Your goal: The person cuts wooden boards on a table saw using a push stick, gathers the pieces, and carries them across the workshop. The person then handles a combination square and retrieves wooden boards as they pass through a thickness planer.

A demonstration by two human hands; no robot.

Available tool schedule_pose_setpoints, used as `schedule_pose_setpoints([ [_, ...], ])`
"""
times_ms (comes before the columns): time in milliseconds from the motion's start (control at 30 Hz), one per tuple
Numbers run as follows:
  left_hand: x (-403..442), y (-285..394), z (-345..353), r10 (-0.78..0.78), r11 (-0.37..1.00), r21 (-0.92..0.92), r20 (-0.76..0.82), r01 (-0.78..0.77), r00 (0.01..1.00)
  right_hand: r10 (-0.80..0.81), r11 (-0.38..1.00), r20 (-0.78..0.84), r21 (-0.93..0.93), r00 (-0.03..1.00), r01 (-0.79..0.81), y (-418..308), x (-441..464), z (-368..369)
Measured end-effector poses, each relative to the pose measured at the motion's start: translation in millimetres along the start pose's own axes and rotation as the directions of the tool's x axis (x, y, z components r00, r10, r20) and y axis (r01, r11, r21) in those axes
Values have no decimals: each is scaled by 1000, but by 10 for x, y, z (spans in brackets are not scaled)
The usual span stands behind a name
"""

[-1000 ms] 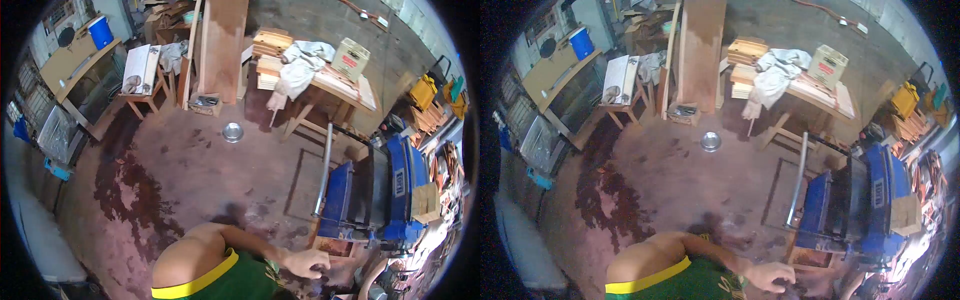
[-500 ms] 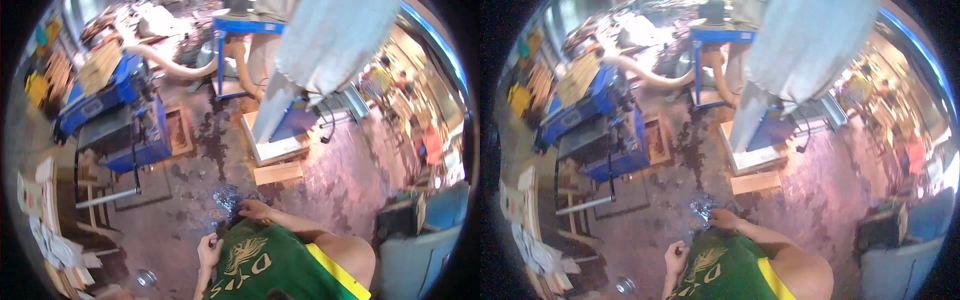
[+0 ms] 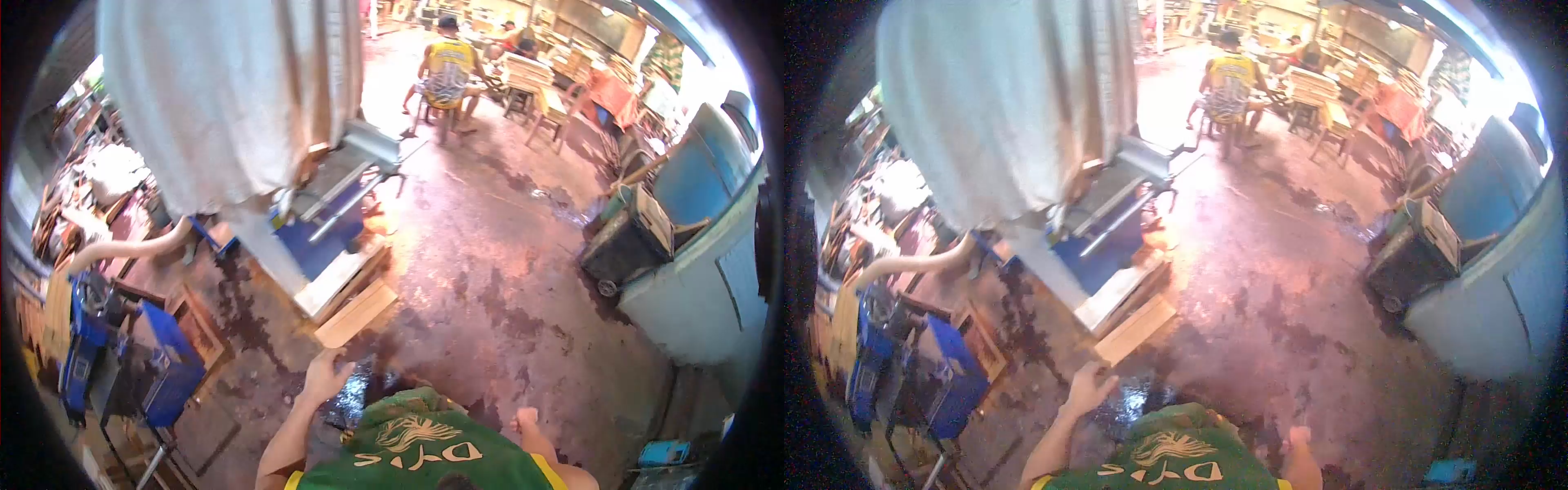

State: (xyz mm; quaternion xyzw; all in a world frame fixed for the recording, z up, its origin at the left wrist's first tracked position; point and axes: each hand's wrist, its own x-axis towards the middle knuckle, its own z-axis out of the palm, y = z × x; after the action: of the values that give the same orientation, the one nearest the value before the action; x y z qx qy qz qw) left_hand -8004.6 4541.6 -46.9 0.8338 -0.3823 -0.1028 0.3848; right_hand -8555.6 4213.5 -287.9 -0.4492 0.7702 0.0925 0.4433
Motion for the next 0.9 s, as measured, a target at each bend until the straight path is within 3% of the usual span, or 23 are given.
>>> schedule_pose_setpoints([
  [33, 230, 239, 237, -42, 998, -47, 83, 46, 996, -60, 933, 53, -353, 997, 75, 124, 110, -81],
  [67, 465, 465, 447, -72, 992, -89, 160, 87, 985, -79, 827, 127, -545, 989, 136, 110, 193, -121],
  [100, 698, 636, 665, -98, 983, -128, 233, 131, 967, -81, 769, 186, -614, 979, 180, -3, 267, -128],
  [133, 857, 688, 888, -8, 983, -180, 200, 45, 980, -81, 744, 226, -634, 971, 210, -220, 267, -131],
  [233, 1423, 887, 1317, -125, 973, -143, 322, 179, 939, -167, 752, 251, -594, 953, 288, -1173, 388, 18],
  [267, 1642, 898, 1467, -173, 960, -151, 339, 235, 925, -273, 752, 204, -564, 940, 341, -1476, 585, 115],
  [367, 2398, 840, 1907, -174, 953, -212, 210, 219, 962, -563, 737, 47, -423, 825, 527, -2633, 1319, 504],
  [433, 3026, 821, 2182, -96, 971, -202, 164, 129, 982, -639, 729, -39, -347, 768, 590, -3667, 1367, 563],
  [500, 3683, 758, 2364, -30, 977, -201, 189, 69, 981, -421, 906, 162, 32, 893, 422, -4645, 1257, 453],
  [533, 4143, 756, 2493, 7, 976, -216, 211, 39, 977, -348, 932, 275, 204, 896, 299, -5202, 1302, 330],
  [567, 4509, 781, 2586, 30, 973, -229, 236, 26, 971, -383, 905, 242, 290, 891, 310, -5532, 1363, 269],
  [633, 5339, 1052, 2582, 125, 959, -274, 193, -68, 973, -416, 909, 167, 107, 894, 403, -6202, 1488, 0],
  [700, 6048, 1332, 2486, 180, 938, -318, 117, -135, 977, -712, 676, -67, -334, 698, 657, -6643, 1762, -216],
  [733, 6395, 1427, 2443, 188, 926, -344, 60, -156, 980, -692, 720, -139, -204, 708, 663, -6845, 1867, -340],
  [767, 6711, 1475, 2436, 170, 916, -370, 18, -151, 985, -654, 752, -138, -218, 744, 621, -6944, 2259, -366],
  [867, 7505, 1438, 2486, 45, 882, -465, -94, -84, 995, -478, 846, -151, -345, 865, 407, -7612, 2342, -657],
  [900, 7750, 1419, 2539, -20, 860, -508, -110, -39, 994, -458, 819, 4, -386, 889, 424, -7740, 2701, -688],
])
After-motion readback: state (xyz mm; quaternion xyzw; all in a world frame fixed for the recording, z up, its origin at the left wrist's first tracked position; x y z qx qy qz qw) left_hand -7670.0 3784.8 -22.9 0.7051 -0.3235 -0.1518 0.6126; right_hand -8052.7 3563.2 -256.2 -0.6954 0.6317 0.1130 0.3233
